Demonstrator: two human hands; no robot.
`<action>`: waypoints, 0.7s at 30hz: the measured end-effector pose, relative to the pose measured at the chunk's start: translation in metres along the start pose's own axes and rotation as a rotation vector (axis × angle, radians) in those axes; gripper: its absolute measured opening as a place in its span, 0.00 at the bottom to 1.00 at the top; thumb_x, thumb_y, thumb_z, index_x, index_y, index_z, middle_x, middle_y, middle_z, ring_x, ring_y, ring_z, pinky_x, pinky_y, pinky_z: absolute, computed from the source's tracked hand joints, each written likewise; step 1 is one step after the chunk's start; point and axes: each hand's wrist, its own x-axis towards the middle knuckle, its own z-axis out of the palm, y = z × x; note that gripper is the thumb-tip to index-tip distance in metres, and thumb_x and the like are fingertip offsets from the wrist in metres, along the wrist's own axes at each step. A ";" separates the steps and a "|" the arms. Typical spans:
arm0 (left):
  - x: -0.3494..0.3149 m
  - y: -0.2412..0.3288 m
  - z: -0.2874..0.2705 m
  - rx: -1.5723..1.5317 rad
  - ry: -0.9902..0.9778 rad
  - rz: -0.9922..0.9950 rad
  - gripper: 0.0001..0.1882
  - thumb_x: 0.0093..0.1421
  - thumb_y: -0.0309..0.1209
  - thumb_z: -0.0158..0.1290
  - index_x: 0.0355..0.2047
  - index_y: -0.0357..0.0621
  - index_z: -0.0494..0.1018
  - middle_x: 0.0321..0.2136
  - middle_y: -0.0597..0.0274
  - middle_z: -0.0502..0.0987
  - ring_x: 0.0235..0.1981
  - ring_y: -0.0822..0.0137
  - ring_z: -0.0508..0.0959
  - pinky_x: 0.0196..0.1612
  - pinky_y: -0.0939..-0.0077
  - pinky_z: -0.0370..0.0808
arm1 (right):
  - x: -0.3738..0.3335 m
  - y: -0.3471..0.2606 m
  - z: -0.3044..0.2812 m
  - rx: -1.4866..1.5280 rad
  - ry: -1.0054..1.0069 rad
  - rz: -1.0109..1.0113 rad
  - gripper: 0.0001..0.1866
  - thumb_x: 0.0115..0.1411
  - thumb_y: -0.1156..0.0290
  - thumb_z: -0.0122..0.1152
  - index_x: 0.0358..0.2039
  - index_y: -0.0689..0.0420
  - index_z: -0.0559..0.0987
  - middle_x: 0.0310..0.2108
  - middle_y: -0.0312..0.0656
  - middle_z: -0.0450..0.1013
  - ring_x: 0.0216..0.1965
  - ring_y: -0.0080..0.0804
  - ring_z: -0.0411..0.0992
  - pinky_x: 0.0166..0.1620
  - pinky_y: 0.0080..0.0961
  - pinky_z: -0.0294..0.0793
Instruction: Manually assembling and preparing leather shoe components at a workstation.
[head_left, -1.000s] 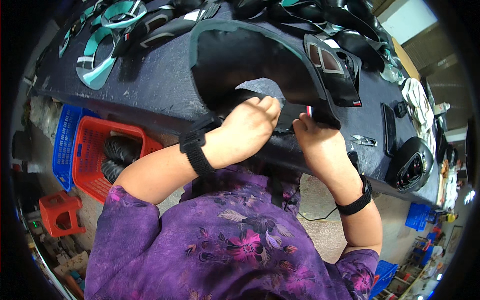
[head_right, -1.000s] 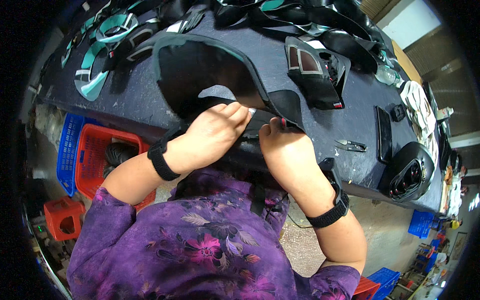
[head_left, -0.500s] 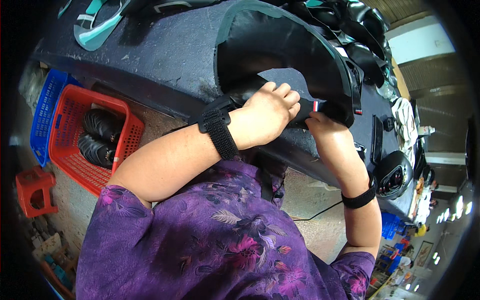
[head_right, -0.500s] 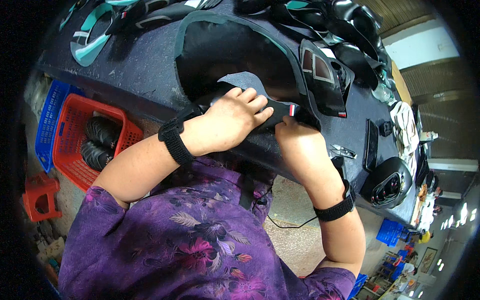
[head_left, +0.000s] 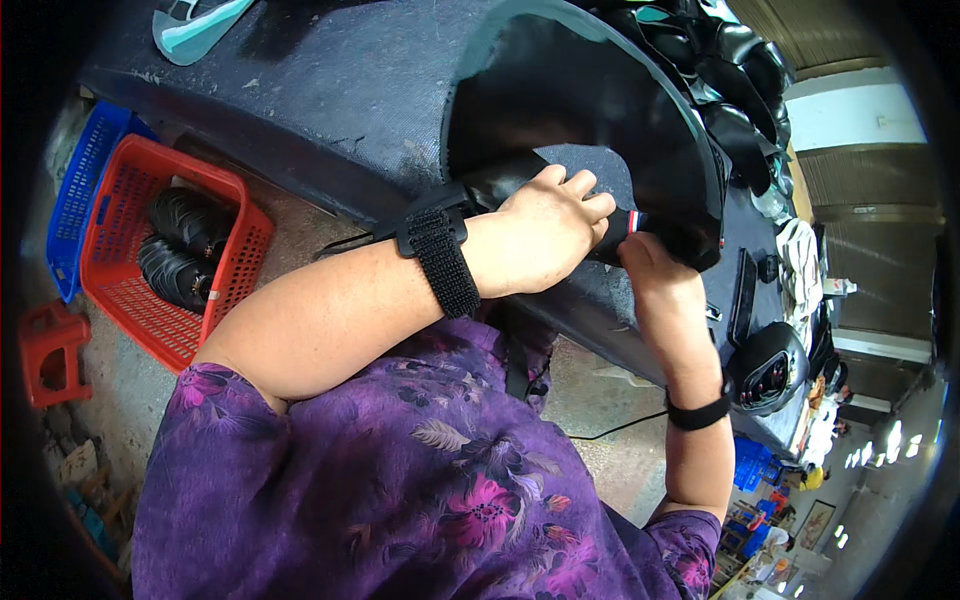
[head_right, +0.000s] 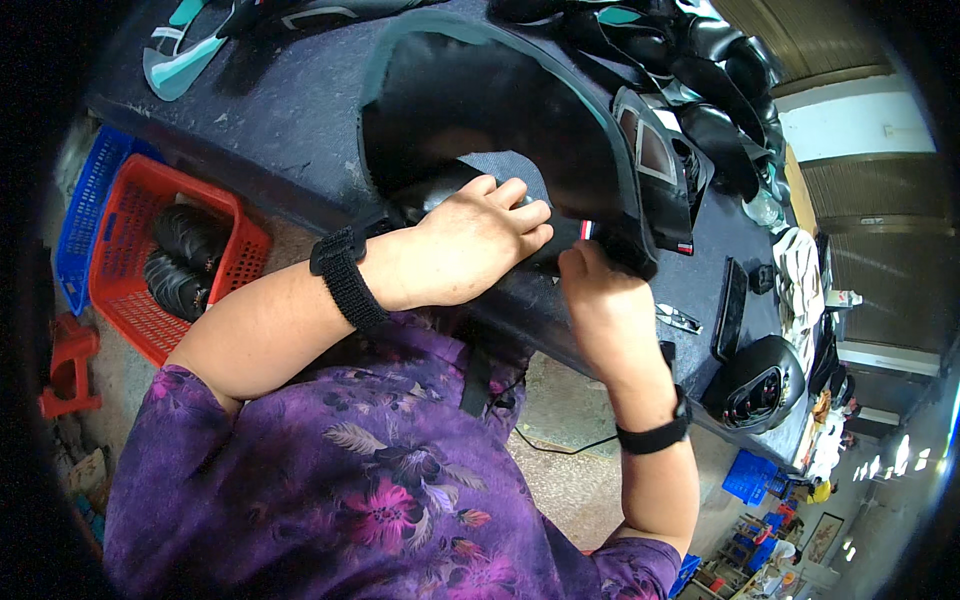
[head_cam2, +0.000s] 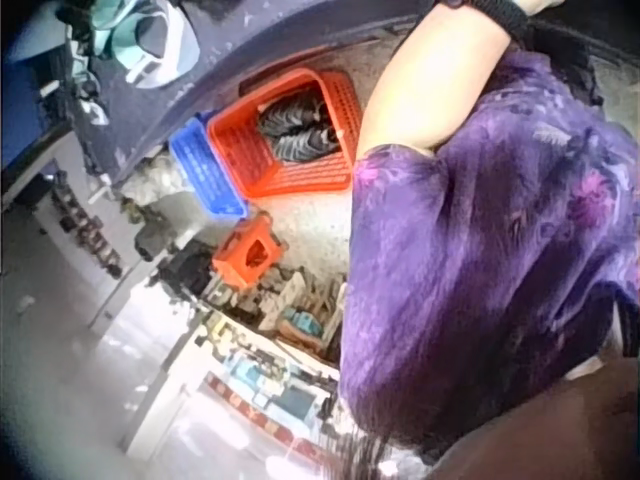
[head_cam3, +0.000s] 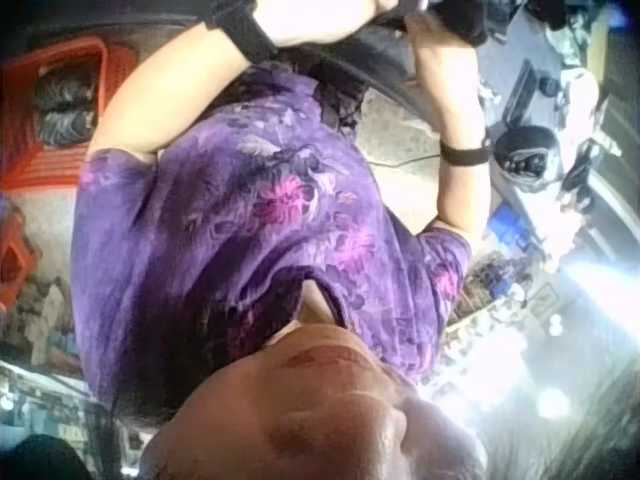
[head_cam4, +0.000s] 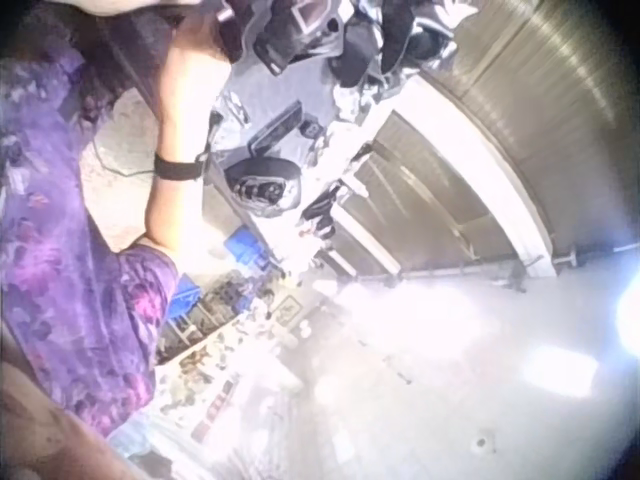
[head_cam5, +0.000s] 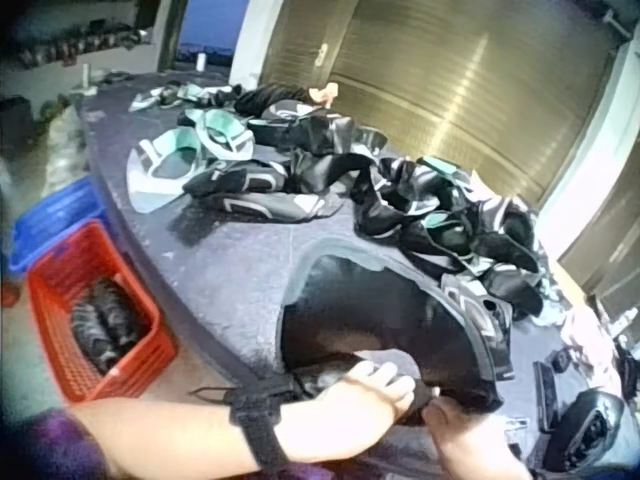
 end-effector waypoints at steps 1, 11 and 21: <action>0.000 0.000 0.000 0.003 -0.003 0.001 0.12 0.45 0.32 0.47 0.31 0.41 0.72 0.31 0.64 0.69 0.37 0.64 0.68 0.38 0.73 0.65 | -0.001 0.003 -0.003 0.081 0.033 -0.015 0.06 0.42 0.77 0.53 0.23 0.58 0.68 0.25 0.40 0.66 0.23 0.34 0.71 0.25 0.25 0.72; 0.010 0.003 -0.011 0.077 -0.180 0.106 0.15 0.46 0.31 0.48 0.35 0.41 0.74 0.37 0.63 0.70 0.40 0.63 0.68 0.41 0.74 0.67 | 0.021 -0.005 -0.014 -0.052 -0.361 0.029 0.07 0.45 0.83 0.50 0.26 0.63 0.74 0.29 0.45 0.71 0.30 0.40 0.73 0.32 0.30 0.73; 0.017 -0.002 -0.017 -0.001 -0.371 -0.024 0.24 0.45 0.26 0.50 0.46 0.41 0.70 0.43 0.60 0.68 0.46 0.59 0.66 0.46 0.70 0.67 | 0.001 0.003 0.005 0.044 0.015 -0.031 0.05 0.42 0.77 0.53 0.23 0.56 0.70 0.24 0.39 0.67 0.25 0.35 0.71 0.28 0.27 0.72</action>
